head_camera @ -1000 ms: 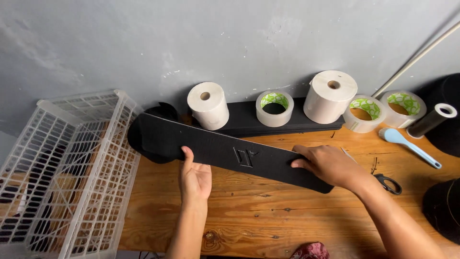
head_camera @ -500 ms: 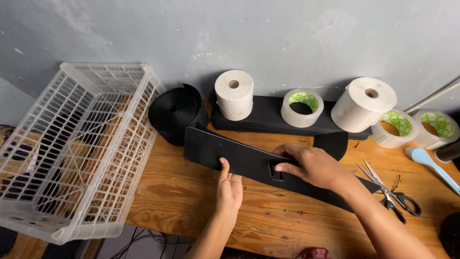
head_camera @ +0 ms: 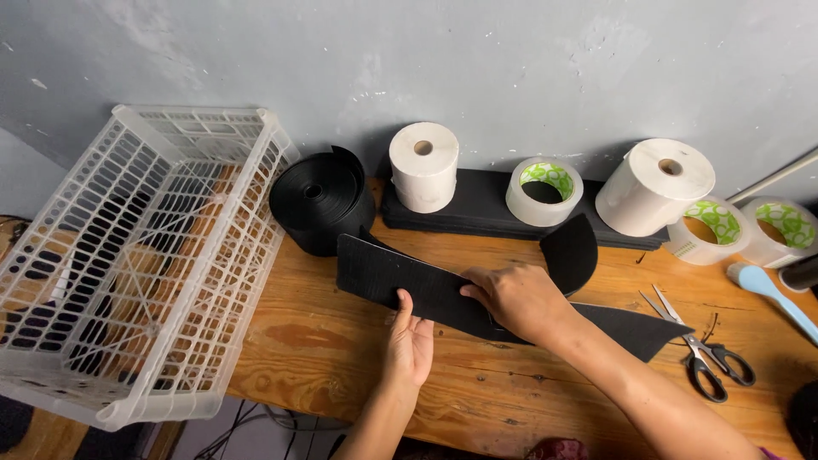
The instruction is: The person smooths a black rectangular mat on a wooden table, then uses scissors to trim the edges and corners. They repeatedly lift and rotate the mat to cut along different sides, removing small strips of material.
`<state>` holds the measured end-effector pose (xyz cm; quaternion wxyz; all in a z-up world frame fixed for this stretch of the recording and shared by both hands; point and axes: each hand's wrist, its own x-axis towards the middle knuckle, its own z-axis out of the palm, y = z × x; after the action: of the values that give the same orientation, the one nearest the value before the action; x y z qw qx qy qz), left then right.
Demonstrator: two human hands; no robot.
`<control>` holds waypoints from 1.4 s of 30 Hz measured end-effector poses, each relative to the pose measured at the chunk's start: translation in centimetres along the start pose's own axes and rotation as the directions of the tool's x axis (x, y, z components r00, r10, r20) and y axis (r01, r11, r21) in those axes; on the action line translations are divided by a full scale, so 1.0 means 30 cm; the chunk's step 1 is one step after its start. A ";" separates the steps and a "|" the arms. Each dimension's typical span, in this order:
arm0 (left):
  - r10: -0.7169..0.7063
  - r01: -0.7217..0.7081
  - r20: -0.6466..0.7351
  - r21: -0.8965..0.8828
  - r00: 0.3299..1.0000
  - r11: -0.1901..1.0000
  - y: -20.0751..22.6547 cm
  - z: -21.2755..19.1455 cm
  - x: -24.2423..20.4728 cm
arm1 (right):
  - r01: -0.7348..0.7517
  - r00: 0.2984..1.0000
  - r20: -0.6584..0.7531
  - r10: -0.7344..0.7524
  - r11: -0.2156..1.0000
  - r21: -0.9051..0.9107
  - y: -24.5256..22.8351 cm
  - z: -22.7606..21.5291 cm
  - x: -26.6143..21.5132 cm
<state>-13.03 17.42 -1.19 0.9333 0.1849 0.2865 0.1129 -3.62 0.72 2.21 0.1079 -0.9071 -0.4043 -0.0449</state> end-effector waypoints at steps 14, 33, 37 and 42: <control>-0.038 -0.594 0.937 0.188 0.346 -0.782 0.208 0.067 -0.128 | 0.171 0.985 0.003 -0.172 0.978 -0.118 -0.104 -0.084 -0.109; -0.239 -0.585 0.775 0.199 0.585 -0.786 0.396 0.011 -0.058 | -0.148 0.958 0.198 0.207 0.950 -0.277 0.232 -0.106 -0.413; -0.252 -0.575 0.708 0.259 0.660 -0.776 0.442 0.008 -0.038 | -0.284 0.849 0.347 0.399 0.897 -0.337 0.324 -0.173 -0.477; -0.327 -0.438 0.302 0.466 0.896 -0.769 0.494 0.087 0.012 | -0.612 0.657 0.519 0.547 0.789 -0.056 0.345 -0.319 -0.441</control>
<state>-12.78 30.21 6.72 0.1277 0.9750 -0.0263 -0.1797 -4.72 -17.81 7.63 0.0619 -0.9580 -0.1092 0.2580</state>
